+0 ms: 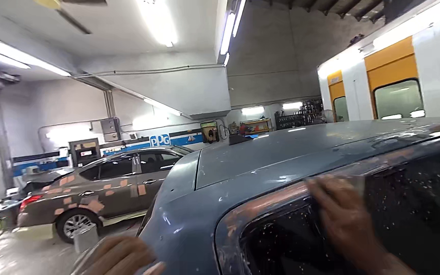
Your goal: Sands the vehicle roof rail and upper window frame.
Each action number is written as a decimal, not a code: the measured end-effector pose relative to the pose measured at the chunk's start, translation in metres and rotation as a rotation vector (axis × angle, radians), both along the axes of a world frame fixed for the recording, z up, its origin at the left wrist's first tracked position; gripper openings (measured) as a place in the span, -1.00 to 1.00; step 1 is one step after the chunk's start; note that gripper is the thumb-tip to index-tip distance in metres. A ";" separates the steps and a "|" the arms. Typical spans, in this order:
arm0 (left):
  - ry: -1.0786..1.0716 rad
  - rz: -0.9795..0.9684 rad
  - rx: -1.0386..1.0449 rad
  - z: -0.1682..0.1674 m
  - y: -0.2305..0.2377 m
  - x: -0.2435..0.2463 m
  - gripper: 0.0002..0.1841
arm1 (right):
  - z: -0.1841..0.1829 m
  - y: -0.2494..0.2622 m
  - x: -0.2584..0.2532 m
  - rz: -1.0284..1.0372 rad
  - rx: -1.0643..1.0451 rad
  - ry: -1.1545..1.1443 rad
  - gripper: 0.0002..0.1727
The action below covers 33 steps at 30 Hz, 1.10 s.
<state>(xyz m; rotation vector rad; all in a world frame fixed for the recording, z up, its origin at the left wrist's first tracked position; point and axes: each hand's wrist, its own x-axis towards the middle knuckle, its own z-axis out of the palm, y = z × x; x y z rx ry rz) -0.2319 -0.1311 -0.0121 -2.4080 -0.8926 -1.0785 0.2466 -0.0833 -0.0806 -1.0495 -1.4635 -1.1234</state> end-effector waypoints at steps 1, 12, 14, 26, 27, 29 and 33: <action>0.011 -0.020 0.043 0.005 0.010 0.020 -0.64 | -0.004 0.006 -0.050 0.025 0.005 -0.024 -0.60; -0.054 0.004 0.062 -0.006 0.039 -0.006 -0.65 | -0.006 0.005 -0.054 -0.061 0.042 0.145 -0.58; -0.059 -0.053 0.138 -0.002 0.048 0.031 -0.62 | -0.020 0.004 -0.147 0.079 -0.059 0.068 -0.63; -0.034 -0.131 0.189 0.002 0.070 0.016 -0.58 | -0.033 0.009 -0.166 0.005 -0.066 -0.030 -0.57; -0.015 -0.156 0.202 0.003 0.071 0.024 -0.57 | -0.032 0.007 -0.159 0.018 -0.086 -0.098 -0.55; 0.012 -0.178 0.188 0.005 0.071 0.017 -0.58 | -0.021 0.006 -0.114 -0.020 -0.052 -0.107 -0.56; -0.055 -0.182 0.178 0.002 0.081 0.006 -0.61 | -0.024 0.003 -0.127 -0.048 -0.019 0.064 -0.55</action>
